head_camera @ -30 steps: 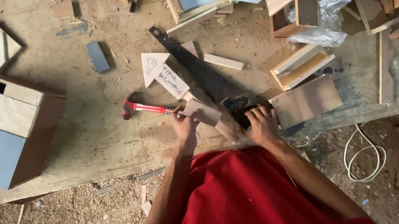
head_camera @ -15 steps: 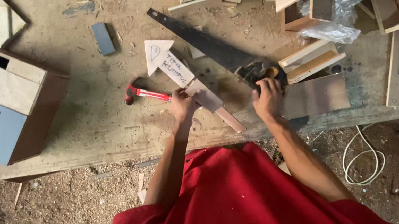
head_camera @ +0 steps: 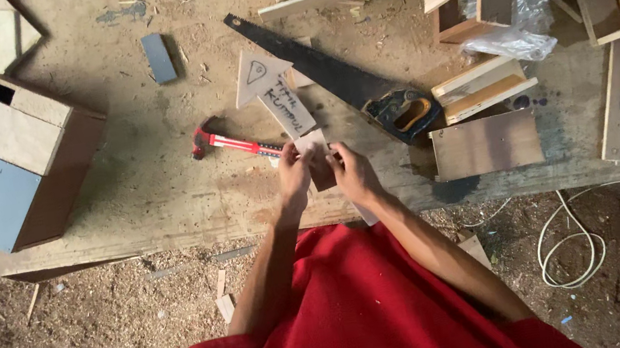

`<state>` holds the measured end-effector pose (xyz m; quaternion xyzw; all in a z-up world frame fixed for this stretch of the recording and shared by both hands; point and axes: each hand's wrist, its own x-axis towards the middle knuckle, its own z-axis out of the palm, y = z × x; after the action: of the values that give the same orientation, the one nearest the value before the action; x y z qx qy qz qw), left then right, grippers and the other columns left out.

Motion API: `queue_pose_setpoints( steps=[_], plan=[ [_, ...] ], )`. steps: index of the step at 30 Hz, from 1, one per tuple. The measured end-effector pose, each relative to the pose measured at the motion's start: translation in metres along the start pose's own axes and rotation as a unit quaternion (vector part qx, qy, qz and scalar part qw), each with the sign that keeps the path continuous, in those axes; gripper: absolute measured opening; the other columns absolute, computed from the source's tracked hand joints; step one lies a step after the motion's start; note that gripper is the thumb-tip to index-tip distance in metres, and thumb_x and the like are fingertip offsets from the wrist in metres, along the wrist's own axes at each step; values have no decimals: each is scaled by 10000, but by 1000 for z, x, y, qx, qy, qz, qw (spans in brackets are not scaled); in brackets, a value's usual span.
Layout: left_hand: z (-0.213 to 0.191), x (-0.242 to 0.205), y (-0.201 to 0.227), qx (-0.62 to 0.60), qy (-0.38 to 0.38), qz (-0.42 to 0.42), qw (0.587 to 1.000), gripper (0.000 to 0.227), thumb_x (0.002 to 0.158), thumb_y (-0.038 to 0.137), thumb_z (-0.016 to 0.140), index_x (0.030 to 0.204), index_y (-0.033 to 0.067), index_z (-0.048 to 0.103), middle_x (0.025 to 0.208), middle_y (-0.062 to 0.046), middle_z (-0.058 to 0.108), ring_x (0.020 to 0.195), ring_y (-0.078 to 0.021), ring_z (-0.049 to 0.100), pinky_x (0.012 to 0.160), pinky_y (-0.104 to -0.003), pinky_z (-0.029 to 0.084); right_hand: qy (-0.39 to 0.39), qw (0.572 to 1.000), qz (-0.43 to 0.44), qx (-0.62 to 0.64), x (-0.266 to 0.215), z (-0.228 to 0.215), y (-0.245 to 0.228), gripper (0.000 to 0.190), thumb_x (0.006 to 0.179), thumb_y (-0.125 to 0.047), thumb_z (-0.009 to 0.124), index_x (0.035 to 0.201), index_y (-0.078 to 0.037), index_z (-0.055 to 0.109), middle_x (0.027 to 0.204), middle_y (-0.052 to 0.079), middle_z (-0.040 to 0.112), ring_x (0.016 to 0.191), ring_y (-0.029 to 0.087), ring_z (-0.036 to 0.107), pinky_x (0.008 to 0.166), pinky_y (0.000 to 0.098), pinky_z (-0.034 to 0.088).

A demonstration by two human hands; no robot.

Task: The person saws a small wooden block on a workbench, then hammers nails into it to join it with another piece. The person handles a hand saw, hammer, nails, and wooden pieces throughout the task.

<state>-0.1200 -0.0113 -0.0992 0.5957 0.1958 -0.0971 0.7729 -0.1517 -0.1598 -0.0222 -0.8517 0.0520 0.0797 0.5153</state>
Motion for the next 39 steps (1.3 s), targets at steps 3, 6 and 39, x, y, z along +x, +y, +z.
queue_pose_setpoints(
  steps=[3,6,39],
  plan=[
    [9,-19,-6,-118,-33,7,992,199,1074,173,610,1176,3,599,996,-26,667,883,-112,608,770,-272,516,68,993,-97,-6,-16,0,-9,275,1080,-180,543,1319,-57,599,1193,241,706,1060,411,699,842,436,565],
    [20,-30,-7,-66,19,-16,997,225,1063,243,544,1209,73,551,1003,-29,652,862,-105,604,745,-271,523,57,997,-45,23,-24,1,-17,324,1102,-199,488,1387,-82,588,1248,236,692,1094,411,697,861,439,567],
    [-34,15,88,773,-56,184,605,735,942,464,568,1595,213,342,1669,-215,200,1483,-417,252,1196,-553,232,34,994,-3,-104,-5,-56,82,786,921,-468,723,1485,16,465,1301,275,655,1110,370,710,890,425,581]
  ],
)
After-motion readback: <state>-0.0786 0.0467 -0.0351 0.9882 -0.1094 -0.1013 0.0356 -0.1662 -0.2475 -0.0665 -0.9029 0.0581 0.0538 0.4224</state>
